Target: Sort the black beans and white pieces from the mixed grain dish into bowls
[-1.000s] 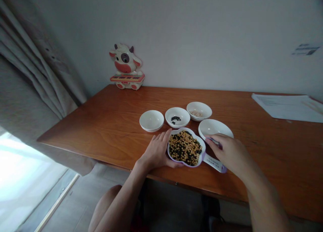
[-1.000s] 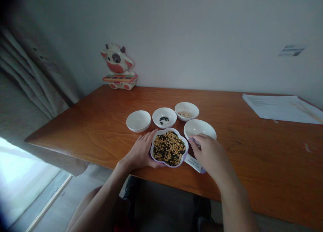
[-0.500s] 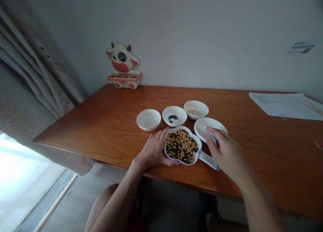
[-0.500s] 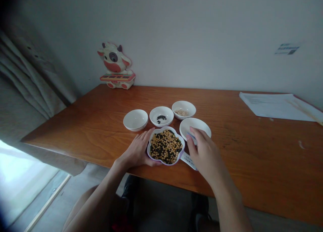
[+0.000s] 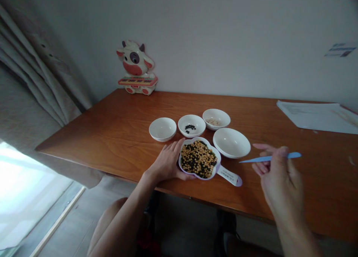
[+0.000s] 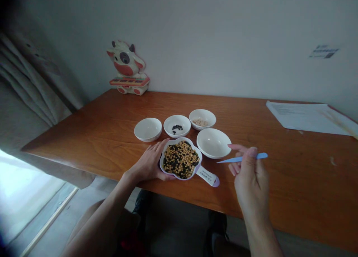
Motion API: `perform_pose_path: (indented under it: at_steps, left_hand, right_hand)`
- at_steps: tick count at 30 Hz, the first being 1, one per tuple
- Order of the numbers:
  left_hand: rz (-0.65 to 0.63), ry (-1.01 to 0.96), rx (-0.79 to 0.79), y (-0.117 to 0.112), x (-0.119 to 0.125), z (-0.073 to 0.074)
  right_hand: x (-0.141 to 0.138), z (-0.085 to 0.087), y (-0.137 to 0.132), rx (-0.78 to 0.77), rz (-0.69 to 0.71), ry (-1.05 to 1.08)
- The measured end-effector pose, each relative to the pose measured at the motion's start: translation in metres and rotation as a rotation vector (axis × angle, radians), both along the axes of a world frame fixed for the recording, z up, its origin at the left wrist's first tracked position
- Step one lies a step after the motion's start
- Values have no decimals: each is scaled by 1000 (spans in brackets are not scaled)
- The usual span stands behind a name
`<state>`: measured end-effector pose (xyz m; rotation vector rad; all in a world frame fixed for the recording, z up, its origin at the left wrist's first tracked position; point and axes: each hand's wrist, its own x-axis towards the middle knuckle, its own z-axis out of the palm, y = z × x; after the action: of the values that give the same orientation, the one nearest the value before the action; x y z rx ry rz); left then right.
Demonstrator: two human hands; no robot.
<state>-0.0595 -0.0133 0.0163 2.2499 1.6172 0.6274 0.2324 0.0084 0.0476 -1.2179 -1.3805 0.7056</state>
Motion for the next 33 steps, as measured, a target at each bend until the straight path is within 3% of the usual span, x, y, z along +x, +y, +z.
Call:
perform_pose_path:
  at_steps: [2, 3, 8, 13, 18, 24, 33]
  left_hand:
    - [-4, 0, 6, 0, -1, -1]
    - [-5, 3, 10, 0, -1, -2]
    - [1, 13, 8, -1, -1, -1]
    - [14, 15, -1, -1, 1, 1]
    - [5, 7, 7, 0, 0, -1]
    - [7, -5, 18, 1, 0, -2]
    - [5, -17, 9, 0, 1, 0]
  right_hand:
    - [-6, -2, 1, -80, 55, 225]
    - [-9, -4, 2, -107, 65, 239]
    - [-18, -13, 5, -124, 97, 13]
    - [-24, -16, 0, -3, 177, -209]
    - [-37, -13, -2, 164, 142, -437]
    - [-44, -18, -1, 199, 90, -537]
    - [-44, -19, -1, 212, 120, -597]
